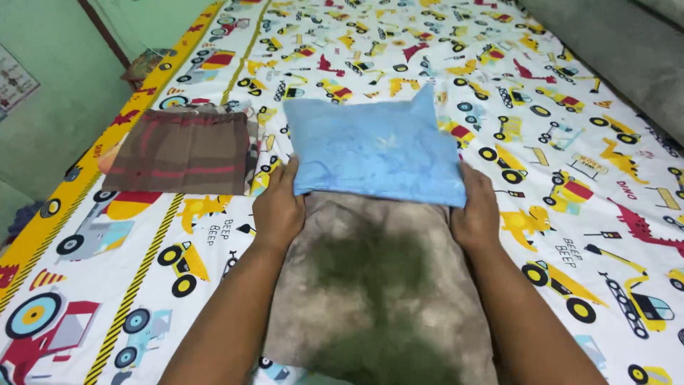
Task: The person folds a blue patterned sheet on a bed, then places a beige pillow on top and folds the sheet around it. The person smooths the fabric and adjusts the folded bundle on the bed.
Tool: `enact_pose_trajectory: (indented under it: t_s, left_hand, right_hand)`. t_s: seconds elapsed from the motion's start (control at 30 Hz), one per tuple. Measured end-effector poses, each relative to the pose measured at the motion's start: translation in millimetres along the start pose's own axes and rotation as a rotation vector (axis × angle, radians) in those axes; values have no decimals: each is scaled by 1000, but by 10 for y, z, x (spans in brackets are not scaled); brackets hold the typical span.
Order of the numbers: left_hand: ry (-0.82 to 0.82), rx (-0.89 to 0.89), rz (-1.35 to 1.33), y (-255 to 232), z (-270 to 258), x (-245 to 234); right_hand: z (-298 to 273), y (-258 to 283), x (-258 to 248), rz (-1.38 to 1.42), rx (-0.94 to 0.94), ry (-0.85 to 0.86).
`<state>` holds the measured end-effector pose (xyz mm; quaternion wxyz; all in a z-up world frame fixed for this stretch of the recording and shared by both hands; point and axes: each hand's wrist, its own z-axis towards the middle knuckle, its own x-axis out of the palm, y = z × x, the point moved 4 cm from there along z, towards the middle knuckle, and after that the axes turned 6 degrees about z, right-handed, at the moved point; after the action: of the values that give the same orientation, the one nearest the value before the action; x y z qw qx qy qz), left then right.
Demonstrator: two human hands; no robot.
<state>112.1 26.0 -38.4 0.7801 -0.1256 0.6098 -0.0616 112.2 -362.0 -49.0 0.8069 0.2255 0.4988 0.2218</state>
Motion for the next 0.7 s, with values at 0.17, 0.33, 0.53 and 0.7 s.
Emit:
enact_pose_trajectory:
  t_s: [0.17, 0.33, 0.53, 0.7]
  left_hand:
    - [-12, 512, 13, 151, -169, 147]
    - [198, 528, 248, 316, -104, 103]
    - [221, 589, 278, 180, 80, 35]
    - [237, 449, -86, 124, 206, 335]
  right_hand:
    - [-186, -402, -60, 426, 48, 275]
    - [-77, -390, -92, 241, 43, 376]
    - [113, -532, -178, 414, 10, 332]
    - [100, -630, -211, 1087, 403, 201]
